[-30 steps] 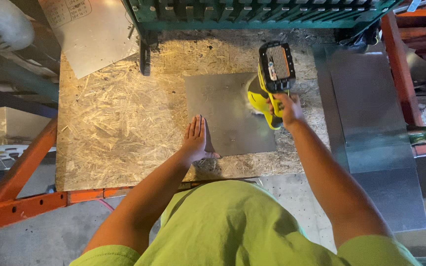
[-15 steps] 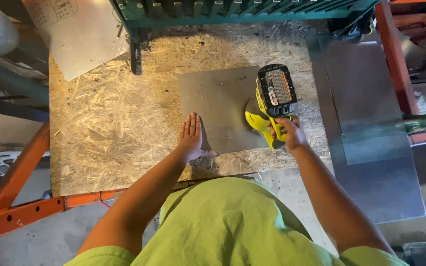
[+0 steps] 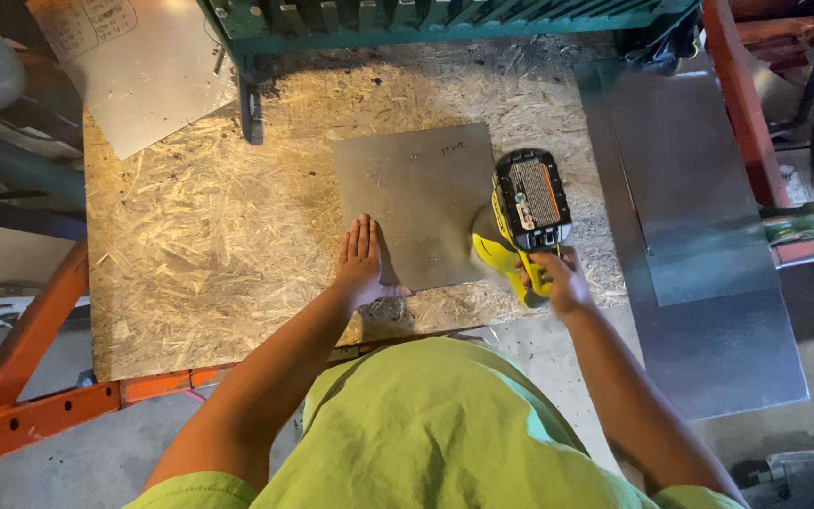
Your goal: The person places a rectangular metal sheet on a workbench and uses a yellow cordless sander to smooth its surface. The person moves the sander across the sheet in multiple passes, then sets the sander down and moves the sheet aside.
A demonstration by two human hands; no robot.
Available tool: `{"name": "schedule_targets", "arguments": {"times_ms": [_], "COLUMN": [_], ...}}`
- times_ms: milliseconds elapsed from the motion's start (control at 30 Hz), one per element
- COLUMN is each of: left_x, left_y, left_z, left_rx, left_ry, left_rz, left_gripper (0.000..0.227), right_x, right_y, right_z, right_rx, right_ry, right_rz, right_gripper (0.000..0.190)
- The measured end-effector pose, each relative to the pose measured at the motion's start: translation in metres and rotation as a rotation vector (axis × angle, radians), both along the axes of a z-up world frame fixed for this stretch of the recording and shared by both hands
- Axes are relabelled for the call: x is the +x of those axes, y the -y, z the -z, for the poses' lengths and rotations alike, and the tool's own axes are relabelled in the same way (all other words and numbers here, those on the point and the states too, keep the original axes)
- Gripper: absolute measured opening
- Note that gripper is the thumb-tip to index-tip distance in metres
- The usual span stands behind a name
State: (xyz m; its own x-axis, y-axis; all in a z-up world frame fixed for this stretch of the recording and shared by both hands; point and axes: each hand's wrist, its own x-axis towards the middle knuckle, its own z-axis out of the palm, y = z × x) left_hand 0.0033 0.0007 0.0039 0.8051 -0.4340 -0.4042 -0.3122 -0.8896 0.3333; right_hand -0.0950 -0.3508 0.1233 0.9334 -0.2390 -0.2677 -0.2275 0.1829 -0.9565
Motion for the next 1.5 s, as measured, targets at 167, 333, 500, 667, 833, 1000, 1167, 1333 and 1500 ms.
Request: {"name": "schedule_targets", "arguments": {"times_ms": [167, 333, 500, 667, 833, 1000, 1167, 1333, 1500], "left_x": [0.000, 0.001, 0.002, 0.001, 0.000, -0.002, -0.005, 0.003, 0.005], "left_y": [0.001, 0.001, -0.001, -0.002, -0.005, -0.008, -0.014, -0.025, -0.031], "left_z": [-0.007, -0.005, 0.005, 0.002, 0.004, -0.004, -0.021, -0.011, -0.013], "left_rx": [-0.017, -0.023, -0.013, -0.016, -0.052, -0.065, -0.072, -0.072, -0.040], "left_ry": [0.006, -0.032, -0.004, 0.017, 0.048, 0.077, 0.070, 0.127, 0.151], "left_rz": [-0.004, -0.019, -0.010, -0.003, 0.003, 0.001, 0.014, 0.062, 0.138], "left_gripper": [0.170, 0.172, 0.171, 0.168, 0.171, 0.164, 0.167, 0.172, 0.166], "right_x": [-0.012, -0.027, -0.034, -0.032, -0.022, -0.007, 0.000, 0.007, 0.002], "right_y": [0.004, -0.013, -0.020, -0.033, -0.064, -0.077, -0.122, -0.119, -0.119], "right_z": [0.013, -0.003, 0.000, 0.014, -0.004, 0.027, -0.013, 0.075, 0.039], "right_rx": [-0.013, -0.007, 0.007, 0.058, 0.083, 0.130, 0.166, 0.268, 0.213], "right_ry": [-0.024, -0.034, -0.016, -0.014, -0.009, 0.020, -0.002, 0.009, 0.006], "right_rz": [-0.013, -0.008, -0.022, -0.064, -0.077, -0.096, -0.003, -0.006, -0.069], "right_gripper": [0.029, 0.029, 0.025, 0.026, 0.024, 0.022, 0.024, 0.021, 0.020]}}
